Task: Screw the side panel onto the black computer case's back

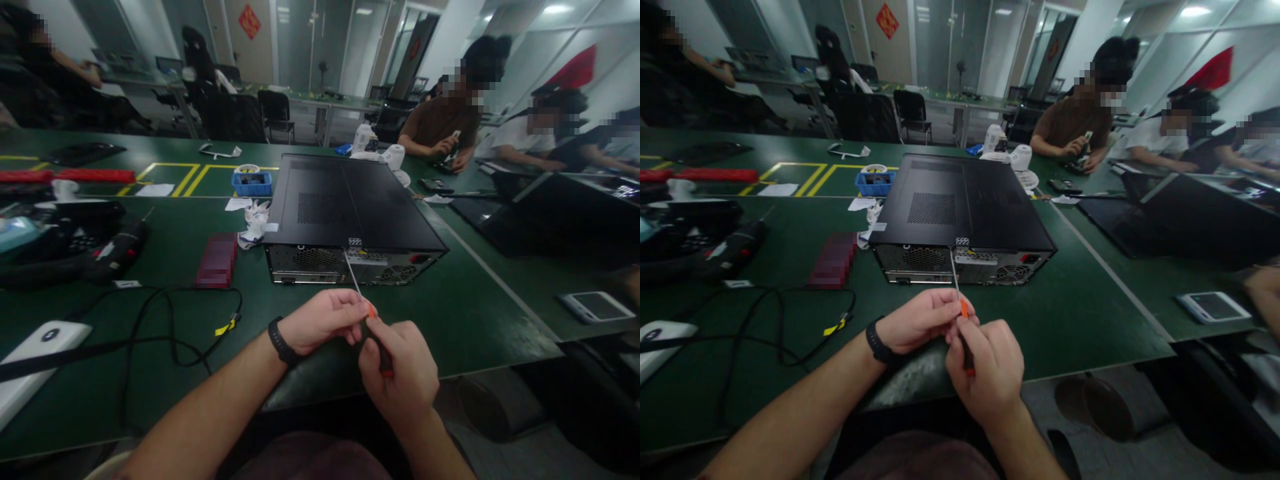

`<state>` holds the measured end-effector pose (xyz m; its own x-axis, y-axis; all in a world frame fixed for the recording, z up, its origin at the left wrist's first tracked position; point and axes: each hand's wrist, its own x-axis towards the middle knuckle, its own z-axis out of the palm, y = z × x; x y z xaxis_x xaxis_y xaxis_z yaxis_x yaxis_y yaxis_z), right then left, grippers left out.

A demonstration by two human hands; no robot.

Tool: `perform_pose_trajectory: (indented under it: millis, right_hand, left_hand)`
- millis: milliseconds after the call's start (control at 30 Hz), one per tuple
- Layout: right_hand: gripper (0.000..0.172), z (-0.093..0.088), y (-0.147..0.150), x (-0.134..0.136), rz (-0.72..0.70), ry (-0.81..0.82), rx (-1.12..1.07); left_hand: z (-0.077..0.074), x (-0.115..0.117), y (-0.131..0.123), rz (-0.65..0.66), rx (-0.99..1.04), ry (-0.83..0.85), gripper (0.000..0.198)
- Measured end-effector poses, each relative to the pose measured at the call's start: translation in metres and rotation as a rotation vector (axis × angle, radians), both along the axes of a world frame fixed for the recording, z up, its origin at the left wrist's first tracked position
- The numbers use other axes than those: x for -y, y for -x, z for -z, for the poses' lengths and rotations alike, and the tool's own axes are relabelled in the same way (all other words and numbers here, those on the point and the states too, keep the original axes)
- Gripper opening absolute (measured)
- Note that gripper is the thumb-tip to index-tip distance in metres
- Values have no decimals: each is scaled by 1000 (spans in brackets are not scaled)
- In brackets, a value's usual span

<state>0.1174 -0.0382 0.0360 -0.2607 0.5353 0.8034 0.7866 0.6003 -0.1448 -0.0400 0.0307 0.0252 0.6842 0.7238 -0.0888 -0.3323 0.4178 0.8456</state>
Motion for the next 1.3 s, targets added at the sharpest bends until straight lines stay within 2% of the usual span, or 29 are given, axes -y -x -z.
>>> perform_pose_trajectory:
  millis: [100, 200, 300, 367, 433, 533, 633, 900, 1167, 1300]
  right_hand:
    - [26, -2, 1, 0, 24, -6, -18]
    - [28, -2, 4, -1, 20, -14, -41]
    - [28, -1, 6, -1, 9, -21, -66]
    - [28, 0, 7, -1, 2, -11, -81]
    - [28, 1, 6, -2, -2, -1, -93]
    - [30, 2, 5, -1, -9, 1, -107]
    - [32, 4, 3, -1, -15, 10, -124]
    - [31, 0, 3, -1, -27, 18, -133]
    - [26, 1, 2, -2, -34, 9, -134]
    - [25, 0, 2, -2, -31, 6, -137]
  left_hand:
    - [-18, 4, 28, -28, -292, -183, 53]
    - [-25, 8, 71, -50, -512, -299, 46]
    - [-14, 6, 119, -254, -719, -386, 40]
    - [-1, -1, 148, -532, -898, -428, 41]
    - [10, -11, 171, -786, -1166, -473, 44]
    - [19, -25, 192, -816, -1530, -547, 59]
    - [20, -32, 197, -757, -1731, -566, 72]
    - [28, -34, 190, -620, -1870, -597, 78]
    - [33, -35, 190, -678, -1852, -596, 71]
    - [26, -32, 182, -775, -1781, -648, 67]
